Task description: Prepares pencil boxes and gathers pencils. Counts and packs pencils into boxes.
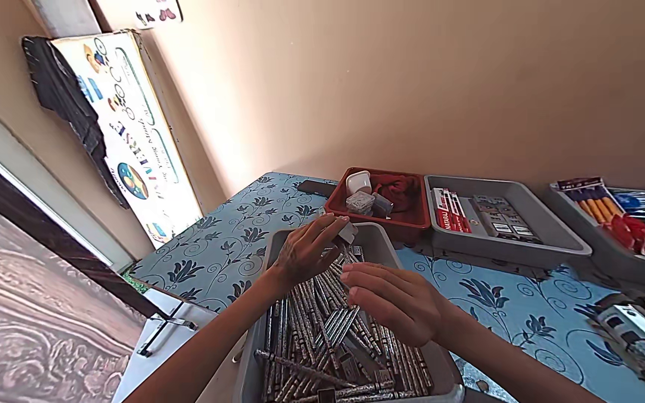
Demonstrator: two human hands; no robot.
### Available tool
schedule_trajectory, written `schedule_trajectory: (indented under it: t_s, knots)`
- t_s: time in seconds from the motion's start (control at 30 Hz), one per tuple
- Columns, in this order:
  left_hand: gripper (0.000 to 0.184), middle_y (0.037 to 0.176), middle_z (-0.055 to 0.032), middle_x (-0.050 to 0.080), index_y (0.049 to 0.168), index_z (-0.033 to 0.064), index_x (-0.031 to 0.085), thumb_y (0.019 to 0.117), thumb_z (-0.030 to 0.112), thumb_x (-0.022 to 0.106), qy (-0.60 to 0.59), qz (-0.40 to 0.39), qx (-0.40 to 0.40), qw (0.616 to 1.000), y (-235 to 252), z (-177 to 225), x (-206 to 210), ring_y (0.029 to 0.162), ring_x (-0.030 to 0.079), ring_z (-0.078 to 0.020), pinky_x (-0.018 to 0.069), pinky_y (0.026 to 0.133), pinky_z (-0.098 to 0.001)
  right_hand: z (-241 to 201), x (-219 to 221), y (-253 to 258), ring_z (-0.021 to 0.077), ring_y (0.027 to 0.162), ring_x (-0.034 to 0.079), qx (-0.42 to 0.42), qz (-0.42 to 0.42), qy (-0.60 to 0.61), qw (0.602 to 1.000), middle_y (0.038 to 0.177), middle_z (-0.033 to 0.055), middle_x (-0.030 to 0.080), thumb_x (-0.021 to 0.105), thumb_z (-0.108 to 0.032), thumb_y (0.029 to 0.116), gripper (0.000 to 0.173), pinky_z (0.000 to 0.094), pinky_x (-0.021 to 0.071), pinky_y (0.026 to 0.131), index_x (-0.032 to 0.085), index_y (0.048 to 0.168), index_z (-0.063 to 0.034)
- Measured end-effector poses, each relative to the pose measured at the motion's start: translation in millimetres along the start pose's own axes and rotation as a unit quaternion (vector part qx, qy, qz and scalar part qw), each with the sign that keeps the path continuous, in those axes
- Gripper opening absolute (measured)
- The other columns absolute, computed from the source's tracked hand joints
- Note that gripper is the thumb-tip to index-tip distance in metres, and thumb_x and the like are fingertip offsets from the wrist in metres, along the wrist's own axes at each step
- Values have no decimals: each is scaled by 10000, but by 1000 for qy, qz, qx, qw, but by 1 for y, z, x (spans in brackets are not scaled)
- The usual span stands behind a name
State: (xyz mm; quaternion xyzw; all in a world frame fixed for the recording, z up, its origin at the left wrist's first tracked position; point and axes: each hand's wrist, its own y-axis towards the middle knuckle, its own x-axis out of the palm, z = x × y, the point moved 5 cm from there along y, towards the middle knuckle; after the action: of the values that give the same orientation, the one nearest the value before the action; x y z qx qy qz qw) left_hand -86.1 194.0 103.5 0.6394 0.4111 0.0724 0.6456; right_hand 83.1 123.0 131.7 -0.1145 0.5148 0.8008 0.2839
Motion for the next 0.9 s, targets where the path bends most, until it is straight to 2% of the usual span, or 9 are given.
schedule_trajectory:
  t_s: [0.2, 0.3, 0.43, 0.57, 0.63, 0.7, 0.77, 0.8, 0.9]
  knots:
    - [350, 1174, -240, 705, 1230, -46, 657, 941, 144, 605, -1, -6, 16, 1000, 2, 4, 0, 1095, 708, -306, 568, 912, -366, 14, -1, -1, 243, 989, 745, -6, 22, -42, 999, 1004, 172, 723, 504, -61, 1068, 27, 305, 587, 904, 489, 1047, -55]
    - [358, 1188, -242, 700, 1235, -48, 648, 931, 139, 618, -1, 6, 12, 1000, -1, 1, 2, 1097, 706, -295, 563, 921, -353, 21, 7, -9, 259, 979, 742, 1, 6, -88, 996, 1012, 175, 737, 567, -69, 1042, 37, 330, 583, 917, 568, 1042, -32]
    - [396, 1210, -236, 686, 1269, -42, 621, 932, 163, 662, 6, 18, 9, 1000, -4, -2, 2, 1090, 704, -256, 563, 900, -317, 28, 17, -21, 257, 1043, 706, 42, -14, -133, 990, 1074, 152, 742, 555, -310, 1067, 324, 329, 537, 969, 695, 941, -45]
    - [423, 1202, -245, 687, 1266, -59, 627, 905, 150, 693, -1, 17, -6, 1000, -3, -4, 2, 1066, 713, -272, 580, 863, -333, 19, 16, -17, 212, 609, 544, 17, -40, -72, 996, 681, 84, 588, 513, -161, 1036, 328, 301, 430, 570, 595, 734, -62]
    - [431, 1199, -240, 691, 1261, -59, 631, 889, 144, 710, 3, 17, -11, 1000, -3, -4, 1, 1072, 713, -278, 585, 865, -342, 20, 28, -19, 222, 539, 546, 70, -139, -40, 987, 596, 71, 542, 500, -135, 981, 348, 322, 399, 481, 567, 646, -68]
    - [442, 1200, -243, 690, 1260, -64, 631, 874, 134, 710, 9, 14, -13, 1000, -3, -2, 1, 1075, 713, -288, 583, 859, -352, 27, 42, -31, 316, 716, 679, 204, -337, -12, 919, 714, 155, 654, 515, -150, 961, 316, 423, 508, 618, 641, 713, 0]
    - [444, 1195, -239, 693, 1262, -68, 631, 873, 131, 707, 13, 13, -11, 1000, -2, -1, 0, 1071, 713, -288, 582, 857, -351, 35, 52, -43, 452, 1147, 614, 363, -576, 35, 731, 1135, 307, 657, 479, -158, 1068, 346, 554, 436, 990, 647, 1118, 140]
    - [444, 1195, -237, 694, 1265, -66, 629, 873, 127, 705, 14, 14, -10, 1000, -1, -1, 0, 1069, 712, -283, 580, 856, -346, 39, 56, -52, 478, 1247, 559, 401, -623, 40, 670, 1250, 337, 612, 465, -158, 1086, 369, 577, 392, 1064, 591, 1227, 159]
    - [448, 1190, -240, 692, 1267, -65, 627, 873, 130, 712, 13, 11, -11, 1000, -1, -2, 0, 1061, 714, -280, 582, 853, -340, 48, 62, -64, 460, 1234, 578, 424, -639, 34, 641, 1246, 323, 615, 442, -98, 1080, 322, 563, 404, 1058, 551, 1265, 142]
